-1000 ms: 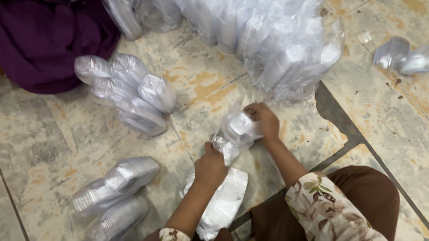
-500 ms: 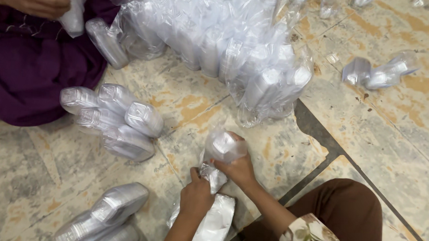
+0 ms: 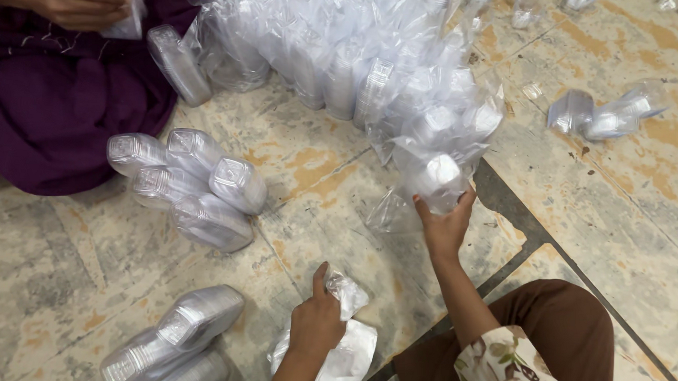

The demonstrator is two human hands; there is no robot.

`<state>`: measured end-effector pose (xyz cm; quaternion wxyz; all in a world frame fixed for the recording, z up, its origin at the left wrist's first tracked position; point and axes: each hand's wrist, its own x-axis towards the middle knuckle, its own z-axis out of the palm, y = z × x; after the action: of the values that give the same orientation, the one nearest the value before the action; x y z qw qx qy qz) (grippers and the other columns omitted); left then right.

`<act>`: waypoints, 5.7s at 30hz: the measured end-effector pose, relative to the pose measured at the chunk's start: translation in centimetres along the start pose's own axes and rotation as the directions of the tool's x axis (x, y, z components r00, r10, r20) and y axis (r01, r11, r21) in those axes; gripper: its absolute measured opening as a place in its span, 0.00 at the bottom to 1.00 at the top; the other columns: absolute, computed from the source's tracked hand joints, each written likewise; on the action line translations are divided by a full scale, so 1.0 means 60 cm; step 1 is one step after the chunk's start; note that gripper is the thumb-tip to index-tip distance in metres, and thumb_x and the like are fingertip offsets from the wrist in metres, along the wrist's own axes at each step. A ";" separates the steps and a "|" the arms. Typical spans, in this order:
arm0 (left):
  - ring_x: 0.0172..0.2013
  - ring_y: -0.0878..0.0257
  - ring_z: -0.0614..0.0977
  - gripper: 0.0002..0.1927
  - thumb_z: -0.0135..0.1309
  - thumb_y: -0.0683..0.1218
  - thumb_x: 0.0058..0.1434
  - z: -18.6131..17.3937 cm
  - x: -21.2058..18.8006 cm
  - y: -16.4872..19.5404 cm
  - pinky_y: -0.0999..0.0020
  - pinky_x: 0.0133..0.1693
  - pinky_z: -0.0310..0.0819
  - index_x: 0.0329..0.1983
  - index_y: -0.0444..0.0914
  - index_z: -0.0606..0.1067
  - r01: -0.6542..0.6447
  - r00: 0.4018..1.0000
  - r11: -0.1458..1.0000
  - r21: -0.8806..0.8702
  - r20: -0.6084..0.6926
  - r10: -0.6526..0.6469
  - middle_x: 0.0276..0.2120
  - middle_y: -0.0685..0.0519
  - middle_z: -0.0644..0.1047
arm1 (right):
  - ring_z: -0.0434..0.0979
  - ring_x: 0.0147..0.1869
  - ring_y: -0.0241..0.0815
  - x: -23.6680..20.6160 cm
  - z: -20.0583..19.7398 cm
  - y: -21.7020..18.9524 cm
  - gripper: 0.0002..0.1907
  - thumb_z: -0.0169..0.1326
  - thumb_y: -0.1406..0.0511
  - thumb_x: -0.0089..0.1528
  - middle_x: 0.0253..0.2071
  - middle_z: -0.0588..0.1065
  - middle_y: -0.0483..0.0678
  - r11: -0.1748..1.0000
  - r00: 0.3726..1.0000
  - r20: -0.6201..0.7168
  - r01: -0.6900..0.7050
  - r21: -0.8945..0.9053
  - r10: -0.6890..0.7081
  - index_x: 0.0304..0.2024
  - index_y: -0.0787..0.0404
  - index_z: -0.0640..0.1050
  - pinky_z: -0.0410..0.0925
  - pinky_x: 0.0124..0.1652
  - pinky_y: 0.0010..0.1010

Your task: The person sits on the floor and repeatedly places stacks of clear plastic containers into larger plastic bags. They handle the containers by hand, open the bags, insert the stacks, and set the filled bags aside. Another person works nearby doing the same task.

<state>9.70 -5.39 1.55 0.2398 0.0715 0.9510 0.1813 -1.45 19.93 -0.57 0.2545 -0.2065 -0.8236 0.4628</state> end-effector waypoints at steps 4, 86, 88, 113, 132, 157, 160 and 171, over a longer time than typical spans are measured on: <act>0.35 0.49 0.84 0.16 0.65 0.43 0.50 -0.006 -0.009 -0.012 0.56 0.42 0.79 0.40 0.31 0.77 0.000 1.000 0.998 -0.069 0.011 0.001 0.74 0.48 0.52 | 0.62 0.72 0.57 0.043 0.031 0.043 0.53 0.74 0.62 0.52 0.65 0.60 0.60 0.993 0.998 0.009 0.068 0.100 -0.069 0.72 0.64 0.56 0.60 0.69 0.42; 0.25 0.69 0.73 0.16 0.59 0.43 0.65 -0.072 -0.114 0.063 0.75 0.24 0.66 0.52 0.31 0.71 -0.241 0.942 -0.126 -0.962 -0.200 -0.268 0.34 0.52 0.75 | 0.69 0.25 0.31 -0.202 -0.072 -0.200 0.24 0.45 0.54 0.72 0.28 0.80 0.44 0.957 0.634 0.717 0.190 0.218 -0.289 0.67 0.53 0.74 0.69 0.32 0.21; 0.27 0.70 0.75 0.18 0.58 0.42 0.63 -0.079 -0.122 0.056 0.75 0.25 0.68 0.54 0.34 0.70 -0.242 0.954 -0.161 -0.957 -0.205 -0.218 0.37 0.53 0.76 | 0.65 0.17 0.34 -0.193 -0.066 -0.187 0.25 0.44 0.53 0.69 0.26 0.81 0.43 0.992 0.607 0.785 0.056 0.116 -0.126 0.65 0.51 0.76 0.65 0.25 0.23; 0.39 0.63 0.74 0.42 0.57 0.39 0.58 -0.011 -0.206 -0.048 0.68 0.39 0.70 0.75 0.37 0.54 -0.014 0.889 0.135 -0.991 -0.074 -0.451 0.48 0.49 0.76 | 0.84 0.38 0.38 -0.151 0.145 -0.341 0.16 0.62 0.66 0.56 0.44 0.81 0.44 0.770 0.193 0.782 0.422 0.479 -0.593 0.48 0.51 0.84 0.77 0.38 0.29; 0.33 0.52 0.84 0.24 0.60 0.54 0.61 0.111 -0.127 -0.146 0.58 0.39 0.77 0.47 0.28 0.78 0.320 0.768 0.414 -0.852 -0.023 -0.640 0.37 0.38 0.85 | 0.81 0.40 0.56 -0.262 0.226 -0.112 0.12 0.60 0.63 0.57 0.39 0.81 0.52 0.831 0.327 0.845 0.512 0.218 -0.422 0.44 0.54 0.78 0.72 0.39 0.46; 0.40 0.40 0.82 0.23 0.62 0.57 0.56 -0.011 -0.034 -0.044 0.46 0.42 0.76 0.49 0.39 0.75 0.094 0.977 0.984 -0.148 -0.178 -0.120 0.54 0.42 0.75 | 0.73 0.66 0.46 -0.215 0.054 -0.046 0.50 0.73 0.66 0.55 0.65 0.70 0.53 0.865 0.855 0.395 0.115 0.488 -0.336 0.71 0.61 0.56 0.69 0.63 0.38; 0.40 0.41 0.83 0.33 0.63 0.58 0.54 -0.018 -0.038 -0.034 0.47 0.43 0.76 0.56 0.37 0.67 0.192 0.962 0.947 -0.257 -0.142 -0.233 0.45 0.42 0.79 | 0.72 0.67 0.47 -0.209 0.045 -0.029 0.49 0.71 0.66 0.56 0.64 0.67 0.54 0.821 0.931 0.264 0.060 0.568 -0.251 0.71 0.62 0.55 0.70 0.63 0.39; 0.41 0.44 0.84 0.30 0.67 0.54 0.54 0.034 -0.036 -0.073 0.51 0.43 0.78 0.53 0.35 0.70 0.082 0.972 0.995 -0.058 -0.217 -0.093 0.62 0.41 0.75 | 0.63 0.73 0.52 -0.026 0.036 0.012 0.52 0.67 0.59 0.61 0.69 0.59 0.59 0.920 0.968 -0.237 0.169 0.355 -0.086 0.74 0.65 0.48 0.64 0.69 0.40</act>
<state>12.33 -9.28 -0.87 0.1426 0.0034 0.9693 0.2003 -1.47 17.96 -2.50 0.4068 -0.1492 -0.7000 0.5676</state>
